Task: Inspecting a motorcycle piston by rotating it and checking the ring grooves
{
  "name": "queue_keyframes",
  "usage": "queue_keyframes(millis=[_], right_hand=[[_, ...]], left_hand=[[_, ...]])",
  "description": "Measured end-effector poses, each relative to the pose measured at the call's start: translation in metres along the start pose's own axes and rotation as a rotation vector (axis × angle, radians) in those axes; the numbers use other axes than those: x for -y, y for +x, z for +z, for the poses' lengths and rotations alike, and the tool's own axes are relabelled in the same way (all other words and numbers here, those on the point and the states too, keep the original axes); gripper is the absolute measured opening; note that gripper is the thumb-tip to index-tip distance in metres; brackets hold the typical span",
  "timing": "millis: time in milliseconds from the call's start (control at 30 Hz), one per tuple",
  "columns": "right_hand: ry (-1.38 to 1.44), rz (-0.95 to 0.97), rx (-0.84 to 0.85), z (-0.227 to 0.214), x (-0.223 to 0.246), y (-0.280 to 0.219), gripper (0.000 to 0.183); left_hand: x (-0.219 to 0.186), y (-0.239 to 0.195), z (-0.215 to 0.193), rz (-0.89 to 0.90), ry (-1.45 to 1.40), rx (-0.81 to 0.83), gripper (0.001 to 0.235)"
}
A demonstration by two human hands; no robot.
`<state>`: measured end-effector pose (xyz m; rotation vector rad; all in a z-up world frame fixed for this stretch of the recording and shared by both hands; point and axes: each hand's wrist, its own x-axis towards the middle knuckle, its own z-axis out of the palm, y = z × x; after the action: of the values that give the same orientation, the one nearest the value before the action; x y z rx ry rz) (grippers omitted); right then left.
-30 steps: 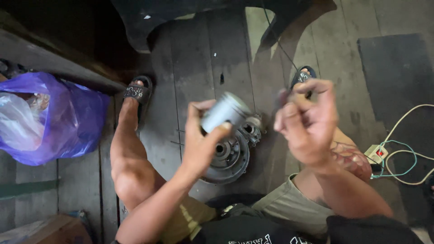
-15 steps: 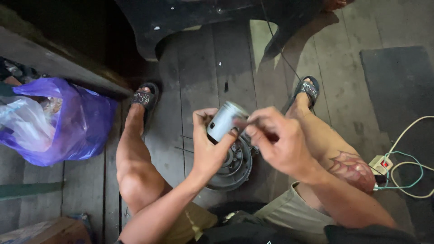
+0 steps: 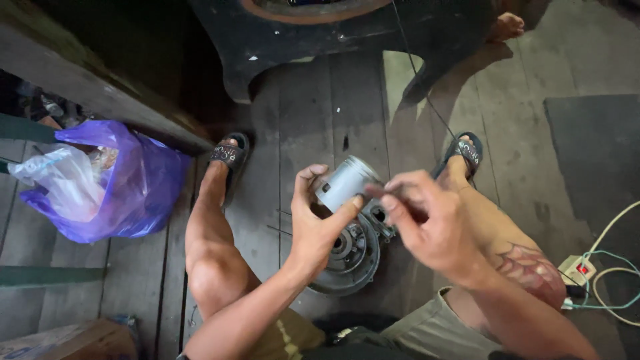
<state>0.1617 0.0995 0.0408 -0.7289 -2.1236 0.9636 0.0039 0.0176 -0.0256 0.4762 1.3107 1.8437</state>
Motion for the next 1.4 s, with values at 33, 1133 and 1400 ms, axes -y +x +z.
queue_keyframes(millis=[33,1133,1400], right_hand=[[0.001,-0.006,0.001,0.001,-0.003,0.0,0.011],[0.407,0.325,0.141,0.003,-0.029,-0.013,0.04],[0.412,0.372,0.182,0.002,-0.021,-0.009,0.04]], left_hand=[[-0.002,0.0,0.0,0.006,-0.001,-0.002,0.074],[-0.007,-0.009,0.004,0.649,0.305,0.161,0.06],[-0.008,-0.013,0.007,0.679,0.314,0.112,0.063]])
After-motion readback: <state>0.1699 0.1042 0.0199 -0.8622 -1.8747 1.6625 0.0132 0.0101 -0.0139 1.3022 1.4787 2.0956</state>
